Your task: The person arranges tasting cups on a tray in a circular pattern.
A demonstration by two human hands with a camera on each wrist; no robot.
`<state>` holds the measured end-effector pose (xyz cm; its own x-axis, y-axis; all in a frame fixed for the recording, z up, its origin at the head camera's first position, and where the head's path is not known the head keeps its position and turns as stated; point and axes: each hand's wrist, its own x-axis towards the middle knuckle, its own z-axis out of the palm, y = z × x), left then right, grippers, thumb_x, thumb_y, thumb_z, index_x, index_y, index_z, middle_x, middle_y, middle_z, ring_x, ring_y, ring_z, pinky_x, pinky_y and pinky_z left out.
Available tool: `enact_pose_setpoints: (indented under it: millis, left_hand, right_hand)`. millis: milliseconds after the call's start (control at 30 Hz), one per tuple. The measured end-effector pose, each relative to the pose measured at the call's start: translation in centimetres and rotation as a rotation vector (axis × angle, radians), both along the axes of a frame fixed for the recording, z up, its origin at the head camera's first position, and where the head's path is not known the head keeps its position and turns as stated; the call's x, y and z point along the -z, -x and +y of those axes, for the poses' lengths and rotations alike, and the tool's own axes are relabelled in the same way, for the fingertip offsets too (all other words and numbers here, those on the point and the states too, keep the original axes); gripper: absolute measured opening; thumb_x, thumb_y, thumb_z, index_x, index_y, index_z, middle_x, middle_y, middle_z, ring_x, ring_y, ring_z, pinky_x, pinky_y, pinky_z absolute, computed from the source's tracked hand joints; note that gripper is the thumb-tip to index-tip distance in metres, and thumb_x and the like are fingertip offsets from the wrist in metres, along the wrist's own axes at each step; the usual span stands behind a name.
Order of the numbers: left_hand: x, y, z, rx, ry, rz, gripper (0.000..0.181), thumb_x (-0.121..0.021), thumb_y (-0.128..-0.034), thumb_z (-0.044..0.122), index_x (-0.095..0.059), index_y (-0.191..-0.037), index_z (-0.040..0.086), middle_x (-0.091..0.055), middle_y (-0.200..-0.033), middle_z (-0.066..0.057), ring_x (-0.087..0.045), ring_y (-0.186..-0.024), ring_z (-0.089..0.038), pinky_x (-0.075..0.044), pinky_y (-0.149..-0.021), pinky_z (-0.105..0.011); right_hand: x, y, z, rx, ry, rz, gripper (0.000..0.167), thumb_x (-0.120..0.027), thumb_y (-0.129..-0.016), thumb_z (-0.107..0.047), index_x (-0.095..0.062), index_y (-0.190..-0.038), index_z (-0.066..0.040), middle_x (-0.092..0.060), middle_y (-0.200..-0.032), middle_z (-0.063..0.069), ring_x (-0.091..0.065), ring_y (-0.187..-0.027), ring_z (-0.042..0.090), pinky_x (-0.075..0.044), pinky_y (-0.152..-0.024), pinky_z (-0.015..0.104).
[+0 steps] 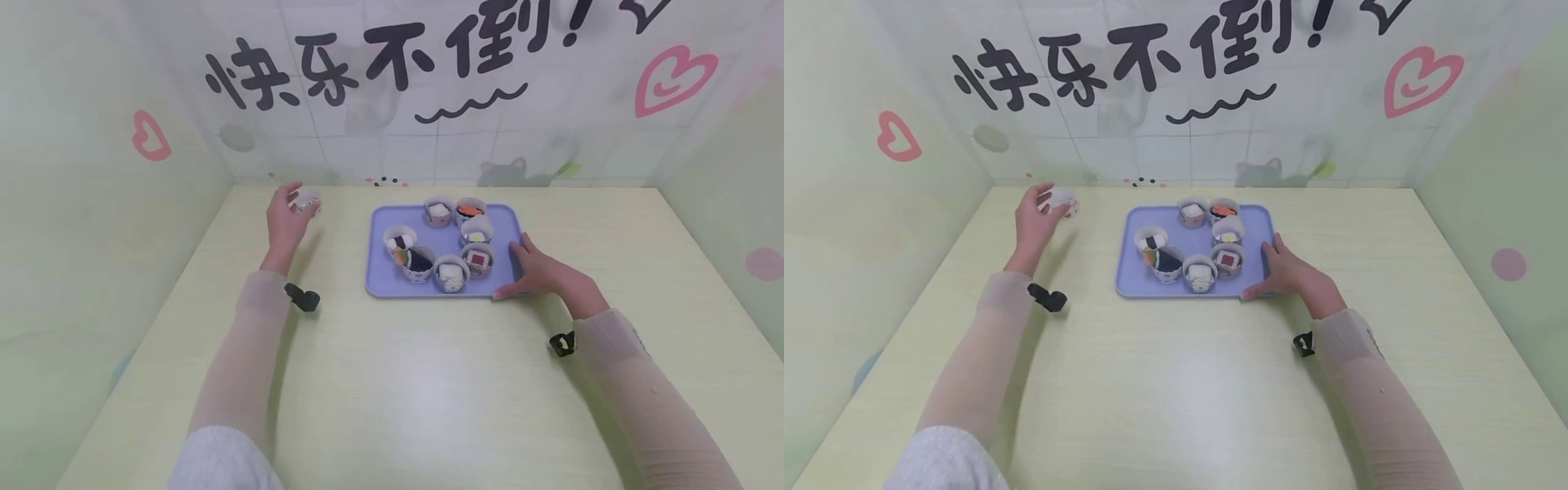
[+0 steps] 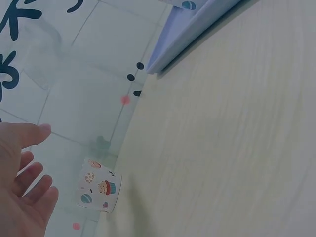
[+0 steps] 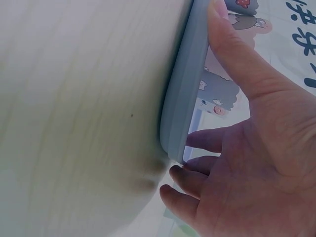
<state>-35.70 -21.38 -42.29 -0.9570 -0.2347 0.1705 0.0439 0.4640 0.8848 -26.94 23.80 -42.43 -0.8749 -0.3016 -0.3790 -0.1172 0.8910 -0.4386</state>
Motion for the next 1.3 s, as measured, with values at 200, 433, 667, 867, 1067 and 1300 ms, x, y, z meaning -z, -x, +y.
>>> enact_pose_setpoints:
  millis: [200,433,667,867,1067,1300]
  left_hand:
    - [0.5,0.6,-0.4,-0.052,0.039,0.022,0.067,-0.072,-0.0917,0.021,-0.039,-0.149,0.01,-0.037,-0.156,-0.012,-0.035,-0.146,-0.029,-0.034,-0.122,-0.039]
    - [0.6,1.4,-0.5,-0.089,0.065,-0.011,0.078,-0.074,-0.0902,0.025,-0.031,-0.153,0.008,-0.03,-0.16,-0.012,-0.031,-0.147,-0.029,-0.031,-0.123,-0.04]
    - [0.6,2.3,-0.8,-0.094,0.044,-0.129,0.084,-0.073,-0.091,0.026,-0.023,-0.157,0.008,-0.025,-0.163,-0.013,-0.03,-0.149,-0.029,-0.033,-0.122,-0.04]
    - [1.0,2.8,-0.9,-0.105,-0.006,-0.189,0.082,-0.072,-0.092,0.022,-0.022,-0.157,0.007,-0.029,-0.162,-0.013,-0.033,-0.148,-0.029,-0.036,-0.121,-0.038]
    - [1.2,3.0,-0.8,-0.111,-0.037,-0.21,0.078,-0.07,-0.0927,0.019,-0.025,-0.155,0.007,-0.033,-0.161,-0.016,-0.037,-0.146,-0.03,-0.037,-0.12,-0.037]
    - [1.8,3.4,-0.6,-0.12,-0.031,-0.195,0.066,-0.067,-0.0936,0.016,-0.035,-0.149,0.003,-0.042,-0.153,-0.02,-0.043,-0.141,-0.031,-0.039,-0.118,-0.039]
  right_hand:
    - [0.2,0.1,0.0,0.006,0.002,-0.006,0.128,-0.08,-0.077,-0.054,-0.002,-0.155,0.01,0.018,-0.158,0.037,0.001,-0.147,0.058,-0.013,-0.122,0.065]
    - [0.3,0.3,0.0,0.011,0.005,-0.006,0.128,-0.08,-0.077,-0.055,-0.001,-0.155,0.009,0.018,-0.159,0.036,0.001,-0.147,0.058,-0.013,-0.122,0.065]
    - [0.2,0.1,0.2,0.015,0.013,0.003,0.129,-0.081,-0.076,-0.054,-0.002,-0.155,0.009,0.017,-0.159,0.037,0.0,-0.147,0.058,-0.014,-0.122,0.065]
    - [0.1,0.0,0.1,0.014,0.007,0.008,0.128,-0.081,-0.076,-0.054,-0.003,-0.155,0.01,0.016,-0.159,0.037,-0.001,-0.147,0.058,-0.014,-0.122,0.064]
    - [-0.2,-0.1,-0.2,0.02,0.01,-0.004,0.127,-0.081,-0.078,-0.053,-0.002,-0.155,0.01,0.016,-0.159,0.037,0.0,-0.147,0.057,-0.014,-0.122,0.064]
    - [-0.2,-0.1,0.0,0.023,0.013,-0.005,0.128,-0.081,-0.076,-0.054,-0.001,-0.156,0.008,0.016,-0.159,0.036,-0.001,-0.148,0.056,-0.014,-0.122,0.063]
